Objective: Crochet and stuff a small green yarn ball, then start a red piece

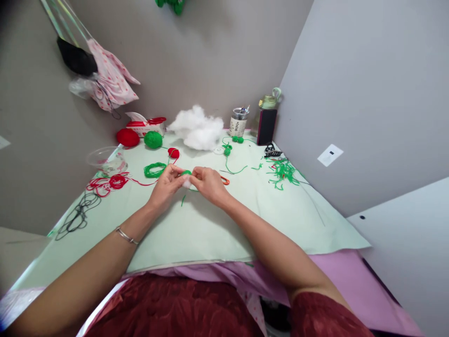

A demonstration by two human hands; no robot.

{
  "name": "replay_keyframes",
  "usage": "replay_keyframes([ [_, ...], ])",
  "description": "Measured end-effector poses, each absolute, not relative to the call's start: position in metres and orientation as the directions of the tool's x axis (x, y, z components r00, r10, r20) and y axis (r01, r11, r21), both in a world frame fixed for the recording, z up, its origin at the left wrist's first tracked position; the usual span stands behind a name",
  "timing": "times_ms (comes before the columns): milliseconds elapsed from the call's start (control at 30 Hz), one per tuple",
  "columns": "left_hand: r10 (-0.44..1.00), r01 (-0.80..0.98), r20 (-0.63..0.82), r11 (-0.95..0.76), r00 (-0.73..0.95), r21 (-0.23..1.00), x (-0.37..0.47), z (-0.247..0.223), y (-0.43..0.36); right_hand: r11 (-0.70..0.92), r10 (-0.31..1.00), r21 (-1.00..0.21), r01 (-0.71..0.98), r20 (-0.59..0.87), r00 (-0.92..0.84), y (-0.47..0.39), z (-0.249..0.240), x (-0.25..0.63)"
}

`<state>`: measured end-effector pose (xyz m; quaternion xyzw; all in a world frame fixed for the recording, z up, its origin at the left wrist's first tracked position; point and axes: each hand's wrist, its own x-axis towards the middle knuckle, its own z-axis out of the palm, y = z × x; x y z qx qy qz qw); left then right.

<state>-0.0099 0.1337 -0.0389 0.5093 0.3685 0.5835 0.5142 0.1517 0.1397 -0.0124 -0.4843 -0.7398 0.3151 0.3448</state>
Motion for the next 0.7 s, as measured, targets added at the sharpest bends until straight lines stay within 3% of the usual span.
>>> replay_keyframes([
  [267, 0.987, -0.196, 0.153, -0.161, -0.057, 0.967, -0.01, -0.052, 0.143, 0.441, 0.881, -0.725, 0.529, 0.237, -0.409, 0.126, -0.011, 0.143],
  [433, 0.997, -0.25, 0.067, -0.058, 0.027, 0.966, -0.011, -0.047, 0.137, 0.382, 0.915, -0.752, 0.537, 0.226, -0.334, 0.133, -0.014, 0.142],
  [700, 0.983, -0.29, 0.122, -0.079, 0.135, 0.954, -0.009, -0.035, 0.13, 0.279, 0.947, -0.838, 0.468, 0.158, -0.281, 0.148, -0.012, 0.154],
])
